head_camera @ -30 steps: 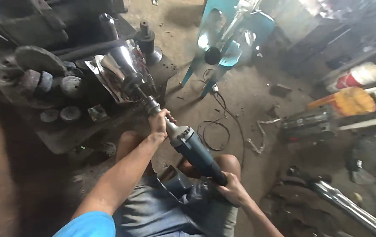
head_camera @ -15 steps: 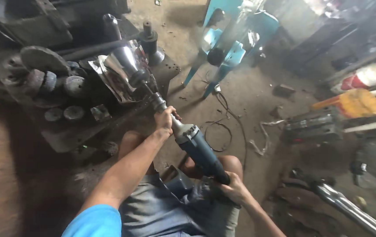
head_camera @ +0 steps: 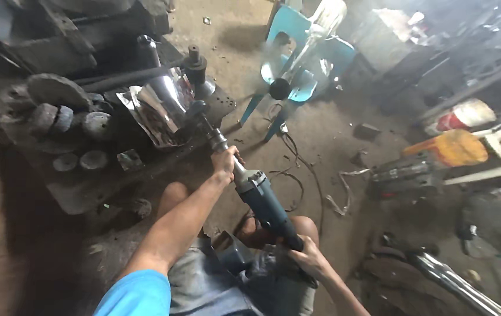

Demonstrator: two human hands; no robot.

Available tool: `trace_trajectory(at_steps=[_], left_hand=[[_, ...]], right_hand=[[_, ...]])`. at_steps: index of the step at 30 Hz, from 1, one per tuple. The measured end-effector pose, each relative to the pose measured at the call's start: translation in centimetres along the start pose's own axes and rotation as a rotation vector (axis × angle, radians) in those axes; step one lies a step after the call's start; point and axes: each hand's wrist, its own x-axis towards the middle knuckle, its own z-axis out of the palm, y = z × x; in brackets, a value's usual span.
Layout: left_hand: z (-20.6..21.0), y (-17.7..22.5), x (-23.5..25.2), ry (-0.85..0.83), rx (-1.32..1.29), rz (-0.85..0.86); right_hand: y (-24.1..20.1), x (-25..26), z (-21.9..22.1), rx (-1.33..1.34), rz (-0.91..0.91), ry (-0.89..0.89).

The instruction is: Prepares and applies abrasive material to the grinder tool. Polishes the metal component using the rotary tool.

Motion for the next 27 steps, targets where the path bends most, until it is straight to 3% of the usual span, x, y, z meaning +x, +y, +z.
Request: trace_trajectory(at_steps=[2,4,11,15,21,27], left_hand=[[0.7,0.4,1.0,0.080,0.018,-0.170],[0.4,0.7,0.2,0.033,0.040,-0.211],[-1.4,4.0,-4.4,-0.327,-0.192,-0.097],[-6.0,4.1,-7.6,-0.509,-0.391,-0.162],[-13.6,2.1,-12.7,-0.407,-0.363,-0.138],[-18.3,0.4,-12.7,-0.584,-0.394,-0.046]], right_hand=[[0.2,0.1,-0.1,0.002,-0.002,0.010],[0.6,-0.1,-0.1,0.008,-0.034,0.037],[-0.1,-3.8,-1.2,0.049,-0.256,0.095],[-0.4,-6.3,-2.6,-0.149,-0.191,0.036],[-0.6,-7.9,-0.8,-0.307,-0.111,-0.160],[-1.9,-7.1,0.6,-0.528,-0.087,-0.145]])
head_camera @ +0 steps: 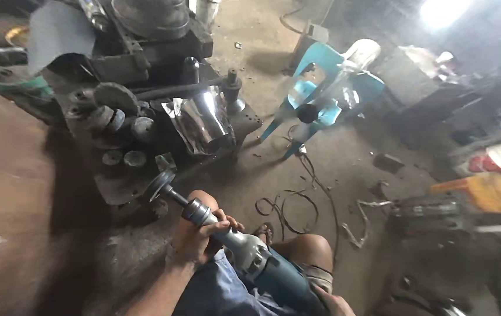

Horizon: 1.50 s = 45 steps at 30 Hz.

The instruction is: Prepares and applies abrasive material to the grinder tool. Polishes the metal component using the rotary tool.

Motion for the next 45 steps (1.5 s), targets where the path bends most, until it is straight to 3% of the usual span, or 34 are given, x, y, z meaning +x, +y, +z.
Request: trace_trajectory(at_steps=[9,15,22,30,45], left_hand=[[-2.0,1.4,-0.4,-0.018,-0.062,0.127],[-3.0,2.1,-0.8,-0.050,-0.066,0.188],[-4.1,2.1,-0.9,-0.099,-0.132,0.176],[-4.6,1.5,-1.2,0.001,-0.092,0.116],[-1.1,0.9,1.2,0.040,-0.090,0.113]], right_hand=[[-3.5,2.2,-1.0,-0.100,-0.055,0.059],[-4.2,3.8,-0.5,-0.196,-0.130,0.194],[-5.0,4.7,-0.9,-0.194,-0.155,0.168],[-4.1,4.3,0.2,-0.184,-0.185,0.292],[-1.2,4.8,0.7,-0.175,-0.076,0.247]])
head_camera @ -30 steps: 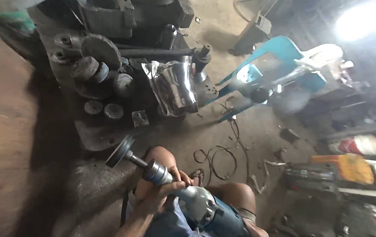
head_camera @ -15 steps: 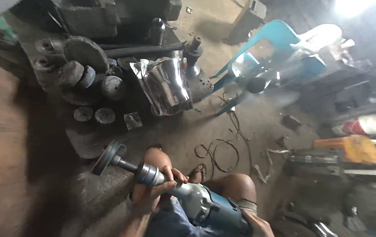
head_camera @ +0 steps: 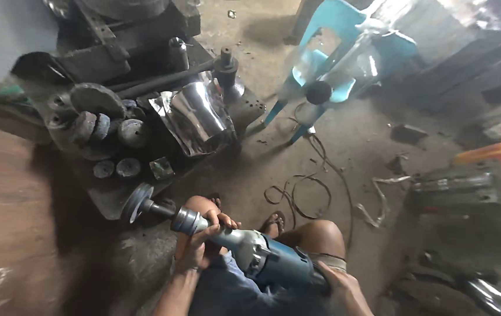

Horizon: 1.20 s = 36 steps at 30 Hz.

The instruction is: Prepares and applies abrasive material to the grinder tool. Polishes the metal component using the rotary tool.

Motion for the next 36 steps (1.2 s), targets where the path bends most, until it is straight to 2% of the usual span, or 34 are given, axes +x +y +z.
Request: trace_trajectory(at_steps=[12,36], left_hand=[[0.1,-0.2,0.5,0.050,0.008,-0.036],[-0.4,-0.3,0.7,-0.027,-0.025,-0.028]], right_hand=[[0.3,0.3,0.8,-0.035,-0.027,0.117],[0.0,0.5,0.5,-0.037,-0.005,0.082]])
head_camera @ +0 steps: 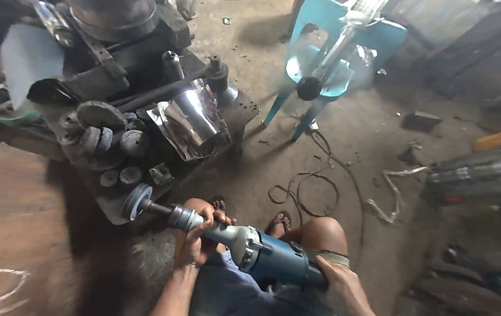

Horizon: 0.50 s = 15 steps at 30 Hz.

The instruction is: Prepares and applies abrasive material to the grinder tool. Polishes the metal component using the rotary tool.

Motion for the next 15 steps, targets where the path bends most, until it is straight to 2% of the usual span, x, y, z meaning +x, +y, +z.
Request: trace_trajectory(at_steps=[6,15], left_hand=[[-0.02,0.07,-0.18,0.059,0.050,0.017],[0.36,0.29,0.11,0.034,0.067,0.051]], right_hand=[[-0.46,-0.27,-0.52,0.035,0.017,-0.016],[-0.64,0.02,-0.73,0.028,0.034,-0.064]])
